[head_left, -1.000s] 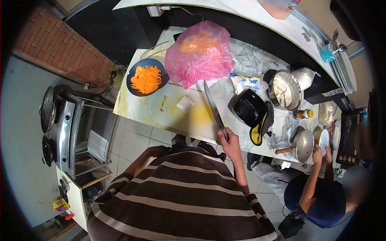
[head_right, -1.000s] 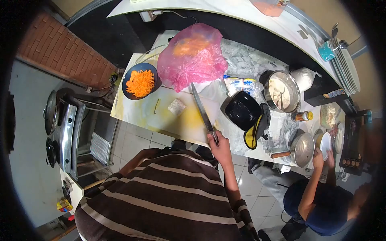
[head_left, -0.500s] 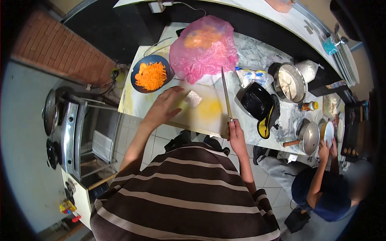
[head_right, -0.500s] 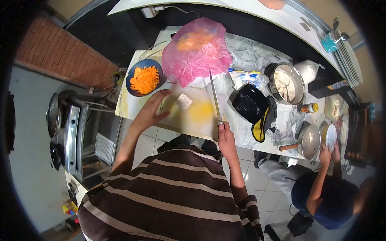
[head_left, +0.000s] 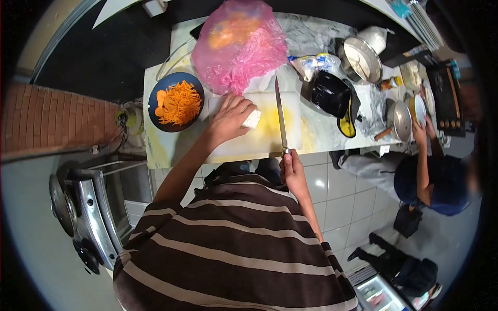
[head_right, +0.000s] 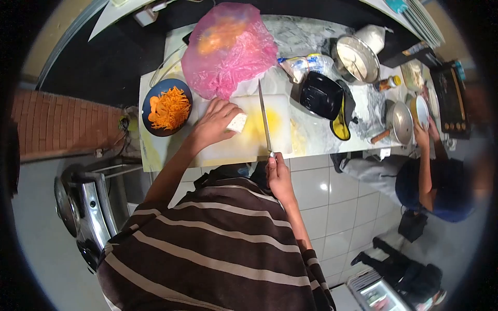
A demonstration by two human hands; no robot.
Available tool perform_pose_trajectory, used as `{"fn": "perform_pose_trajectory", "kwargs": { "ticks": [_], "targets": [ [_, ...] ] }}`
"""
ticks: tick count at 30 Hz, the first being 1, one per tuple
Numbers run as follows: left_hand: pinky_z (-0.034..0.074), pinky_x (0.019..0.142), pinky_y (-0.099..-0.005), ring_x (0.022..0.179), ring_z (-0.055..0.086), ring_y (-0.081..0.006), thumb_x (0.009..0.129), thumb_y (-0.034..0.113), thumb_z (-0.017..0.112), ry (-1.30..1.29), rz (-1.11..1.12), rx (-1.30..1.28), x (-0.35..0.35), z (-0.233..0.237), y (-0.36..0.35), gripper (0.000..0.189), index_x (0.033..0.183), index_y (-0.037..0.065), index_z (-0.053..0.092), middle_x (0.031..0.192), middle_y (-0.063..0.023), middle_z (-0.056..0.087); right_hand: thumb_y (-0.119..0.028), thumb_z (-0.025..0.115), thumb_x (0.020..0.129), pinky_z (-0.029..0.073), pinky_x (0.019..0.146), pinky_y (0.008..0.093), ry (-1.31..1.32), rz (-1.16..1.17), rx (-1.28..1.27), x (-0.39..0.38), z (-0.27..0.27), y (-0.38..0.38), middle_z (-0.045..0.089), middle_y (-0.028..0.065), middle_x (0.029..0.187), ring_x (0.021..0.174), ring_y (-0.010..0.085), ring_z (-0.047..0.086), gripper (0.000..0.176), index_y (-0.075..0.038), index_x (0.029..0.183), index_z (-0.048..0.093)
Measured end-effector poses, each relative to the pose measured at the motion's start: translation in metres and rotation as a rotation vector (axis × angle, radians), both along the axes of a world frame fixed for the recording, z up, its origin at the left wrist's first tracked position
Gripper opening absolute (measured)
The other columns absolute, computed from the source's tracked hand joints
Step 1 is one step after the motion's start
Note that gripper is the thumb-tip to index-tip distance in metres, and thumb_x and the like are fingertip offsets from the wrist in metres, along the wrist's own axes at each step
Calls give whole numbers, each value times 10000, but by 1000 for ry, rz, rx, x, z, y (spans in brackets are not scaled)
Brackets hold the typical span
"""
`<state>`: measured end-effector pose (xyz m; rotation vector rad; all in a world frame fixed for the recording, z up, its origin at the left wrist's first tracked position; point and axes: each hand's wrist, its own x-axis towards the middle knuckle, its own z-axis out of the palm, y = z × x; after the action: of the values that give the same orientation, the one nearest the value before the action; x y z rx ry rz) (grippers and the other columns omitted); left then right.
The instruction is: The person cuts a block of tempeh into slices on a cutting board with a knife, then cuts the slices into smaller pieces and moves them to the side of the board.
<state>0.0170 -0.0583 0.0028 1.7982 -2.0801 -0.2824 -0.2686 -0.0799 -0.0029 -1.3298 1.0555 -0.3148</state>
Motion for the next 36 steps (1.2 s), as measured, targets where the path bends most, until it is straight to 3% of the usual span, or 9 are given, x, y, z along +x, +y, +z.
{"fn": "perform_pose_trajectory", "kwargs": {
  "ticks": [4, 6, 9, 11, 20, 27, 33, 35, 36],
  "targets": [
    [302, 1121, -496, 1248, 454, -339, 683, 237, 834, 87, 77, 7, -3, -6, -4, 664, 1268, 97, 553, 1229, -119, 543, -404, 402, 1089, 374, 455, 282, -4, -90, 29, 1, -1, 14, 457, -4, 617, 490, 95, 428, 374, -44, 1025, 480],
    [321, 1091, -487, 1236, 457, -350, 682, 274, 847, 45, 236, -36, -14, -9, -2, 684, 1272, 92, 553, 1242, -134, 536, -401, 402, 1090, 381, 470, 289, -5, -125, 53, 2, -6, 21, 466, 4, 619, 498, 103, 436, 376, -41, 1023, 482],
    [319, 1096, -491, 1241, 459, -355, 712, 308, 836, 101, 275, -112, -21, 0, 0, 665, 1273, 83, 557, 1269, -141, 533, -395, 413, 1089, 343, 439, 247, -13, -112, -64, 0, -15, 25, 405, -36, 659, 496, 63, 377, 317, -90, 1013, 456],
    [315, 1103, -495, 1245, 466, -353, 728, 322, 828, 112, 271, -110, -18, 1, 1, 660, 1278, 79, 555, 1279, -145, 535, -369, 393, 1096, 406, 533, 324, 92, -99, -79, 5, -5, 28, 528, 49, 645, 556, 147, 500, 385, -7, 1035, 509],
    [294, 1134, -500, 1253, 494, -324, 775, 331, 798, 129, 212, -136, -6, -5, 13, 638, 1303, 76, 546, 1277, -146, 558, -338, 398, 1093, 441, 572, 373, 109, -29, -127, 26, 1, 30, 573, 124, 669, 583, 234, 549, 375, 15, 1047, 517],
    [339, 1091, -476, 1185, 512, -328, 771, 275, 785, 148, 213, -106, -8, -15, 11, 610, 1301, 86, 548, 1219, -121, 565, -328, 411, 1091, 439, 574, 374, 100, -21, -198, 21, -5, 27, 560, 137, 654, 579, 239, 545, 369, 21, 1032, 516],
    [380, 1032, -438, 1171, 511, -314, 776, 273, 778, 193, 278, -111, -20, -20, 11, 596, 1299, 97, 552, 1211, -103, 558, -306, 462, 1075, 395, 502, 370, 152, -54, -204, 18, -10, 28, 513, 129, 575, 499, 219, 500, 343, 23, 1002, 524],
    [385, 1026, -439, 1176, 508, -312, 777, 277, 777, 192, 288, -114, -19, -20, 12, 597, 1302, 101, 551, 1218, -102, 556, -311, 479, 1079, 315, 421, 249, 67, -123, -179, 19, -13, 29, 425, -44, 598, 480, 49, 377, 297, -44, 950, 487],
    [390, 1020, -440, 1180, 504, -310, 779, 282, 776, 188, 288, -106, -19, -21, 15, 598, 1304, 106, 551, 1224, -101, 553, -311, 479, 1079, 315, 421, 249, 73, -110, -176, 19, -12, 29, 425, -44, 598, 480, 49, 377, 297, -44, 950, 487]
  ]
}}
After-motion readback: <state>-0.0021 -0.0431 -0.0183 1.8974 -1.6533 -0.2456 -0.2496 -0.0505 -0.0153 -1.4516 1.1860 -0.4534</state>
